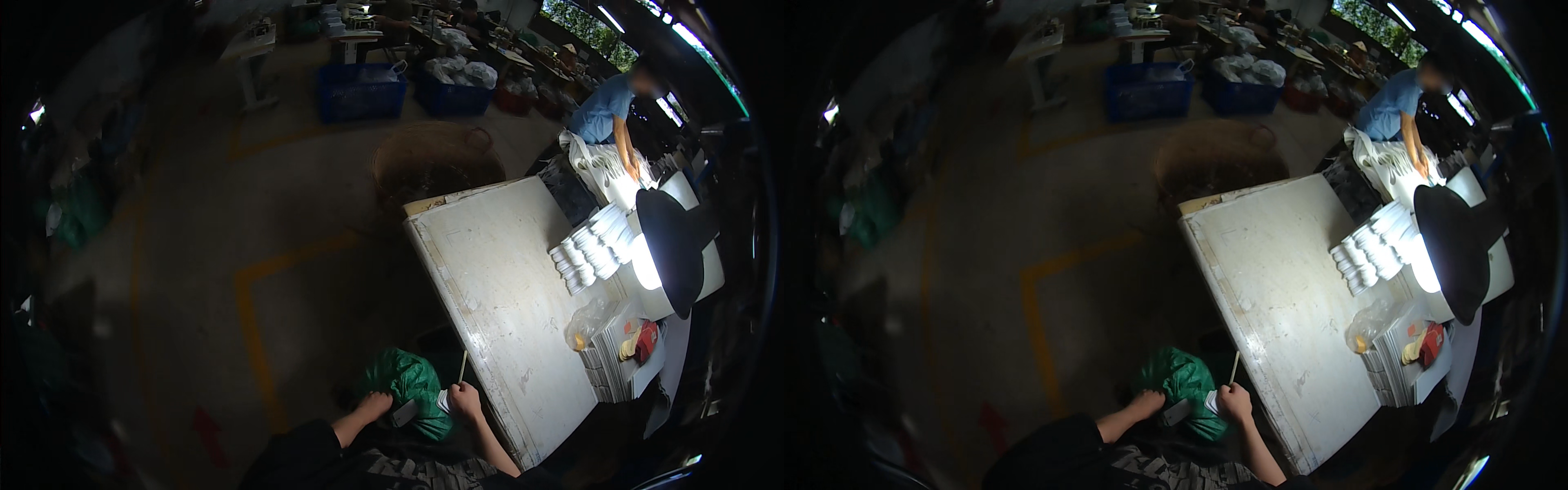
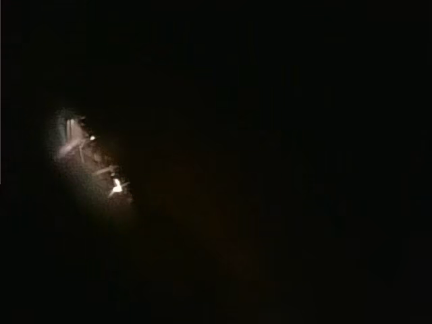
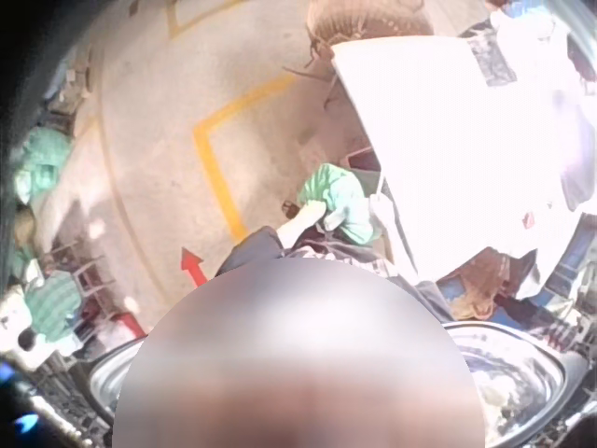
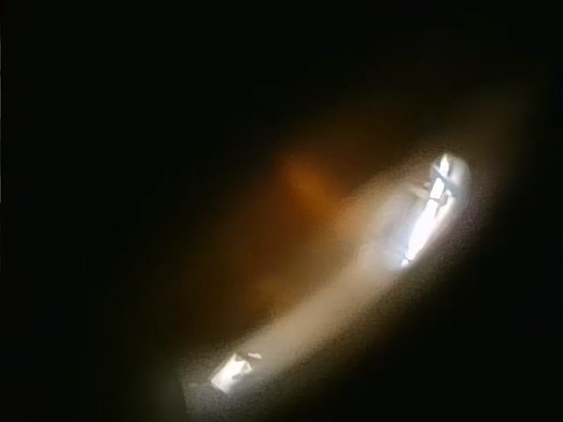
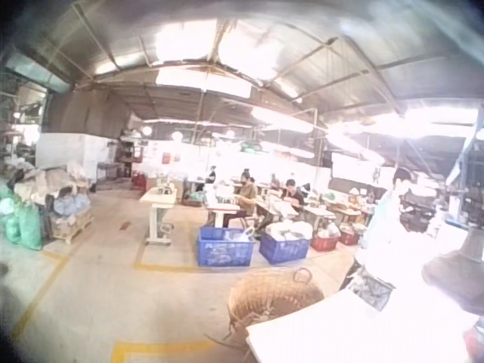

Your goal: The person places white shoe insoles into a green plastic bag, ties the bag shut, and carries it to a designated area. They then return to a workbench, pick up a small white card, and write on it with a yellow pencil.

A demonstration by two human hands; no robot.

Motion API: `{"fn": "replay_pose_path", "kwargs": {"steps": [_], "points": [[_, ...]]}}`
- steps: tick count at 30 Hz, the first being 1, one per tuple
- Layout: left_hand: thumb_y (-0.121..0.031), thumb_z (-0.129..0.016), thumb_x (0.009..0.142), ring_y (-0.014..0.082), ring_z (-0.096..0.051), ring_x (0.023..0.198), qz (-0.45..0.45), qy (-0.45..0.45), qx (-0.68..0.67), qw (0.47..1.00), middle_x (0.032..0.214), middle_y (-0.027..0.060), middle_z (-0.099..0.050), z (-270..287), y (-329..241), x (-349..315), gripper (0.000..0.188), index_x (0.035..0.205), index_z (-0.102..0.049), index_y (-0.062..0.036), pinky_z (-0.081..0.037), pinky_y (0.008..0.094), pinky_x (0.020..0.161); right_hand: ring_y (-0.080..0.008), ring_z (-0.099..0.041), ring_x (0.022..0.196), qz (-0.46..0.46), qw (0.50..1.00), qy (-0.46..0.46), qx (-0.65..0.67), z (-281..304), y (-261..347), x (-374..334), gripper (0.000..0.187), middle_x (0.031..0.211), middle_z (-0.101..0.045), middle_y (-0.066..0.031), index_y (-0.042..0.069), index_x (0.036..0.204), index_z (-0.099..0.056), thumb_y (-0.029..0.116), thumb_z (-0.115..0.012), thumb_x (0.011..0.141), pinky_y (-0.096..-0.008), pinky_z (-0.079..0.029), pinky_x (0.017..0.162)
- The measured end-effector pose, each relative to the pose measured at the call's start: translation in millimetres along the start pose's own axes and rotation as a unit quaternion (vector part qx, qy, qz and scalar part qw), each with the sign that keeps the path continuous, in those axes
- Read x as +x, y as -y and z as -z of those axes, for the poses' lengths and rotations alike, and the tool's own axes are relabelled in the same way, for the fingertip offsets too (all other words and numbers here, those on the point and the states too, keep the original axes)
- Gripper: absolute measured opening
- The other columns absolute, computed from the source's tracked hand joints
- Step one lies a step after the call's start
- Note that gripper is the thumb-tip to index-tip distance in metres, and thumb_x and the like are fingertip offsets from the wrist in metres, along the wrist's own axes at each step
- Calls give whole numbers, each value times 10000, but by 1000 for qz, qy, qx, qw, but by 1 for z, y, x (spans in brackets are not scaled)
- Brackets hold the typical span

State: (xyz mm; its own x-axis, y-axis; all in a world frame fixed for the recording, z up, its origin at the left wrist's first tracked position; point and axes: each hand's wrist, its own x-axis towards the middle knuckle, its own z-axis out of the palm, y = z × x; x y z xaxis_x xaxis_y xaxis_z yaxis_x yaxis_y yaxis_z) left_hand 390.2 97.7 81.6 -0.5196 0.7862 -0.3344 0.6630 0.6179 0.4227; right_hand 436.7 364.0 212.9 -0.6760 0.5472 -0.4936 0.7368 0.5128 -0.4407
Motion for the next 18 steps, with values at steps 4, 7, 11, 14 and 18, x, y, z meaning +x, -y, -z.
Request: {"fn": "replay_pose_path", "kwargs": {"steps": [4,7,11,14,18], "points": [[-86,-631,843,411,-568,1206,32,43,-68,996,1321,244,-539,-6,0,-4,566,1391,-494,-40,-474,521,1017,-442,-645,1064,-30,995,5,-93,-46,7,0,397,1169,-645,-295,-40,1104,-627,292,-511,919,-484,-504,948],[-243,-779,761,439,-350,1399,56,145,-94,983,1457,220,-377,-20,-7,2,775,1468,-464,-209,-337,582,1130,-480,-575,1174,-46,994,96,-29,-69,6,-2,383,1202,-607,-315,-45,1170,-592,259,-458,979,-499,-476,997],[-267,-772,763,394,-441,1323,101,-35,-79,991,1346,177,-498,-49,4,14,411,1120,-633,-119,-421,545,1044,-486,-581,1091,-12,997,77,-18,-83,-1,-9,362,1163,-608,-304,-32,1100,-602,279,-473,965,-511,-474,935],[-291,-781,724,342,-476,1303,16,-175,8,984,1269,129,-561,-53,35,15,349,988,-679,-87,-454,535,992,-478,-634,1008,-15,995,72,72,-82,-7,-13,298,1012,-672,-280,-6,1048,-608,259,-491,980,-485,-506,860],[-349,-728,830,328,-489,1319,100,50,-162,980,1312,133,-609,-14,87,0,428,1158,-693,-77,-423,419,1105,-424,-661,951,-20,999,37,29,-85,-17,-2,293,973,-680,-265,-1,1071,-613,258,-495,1002,-462,-516,826]]}}
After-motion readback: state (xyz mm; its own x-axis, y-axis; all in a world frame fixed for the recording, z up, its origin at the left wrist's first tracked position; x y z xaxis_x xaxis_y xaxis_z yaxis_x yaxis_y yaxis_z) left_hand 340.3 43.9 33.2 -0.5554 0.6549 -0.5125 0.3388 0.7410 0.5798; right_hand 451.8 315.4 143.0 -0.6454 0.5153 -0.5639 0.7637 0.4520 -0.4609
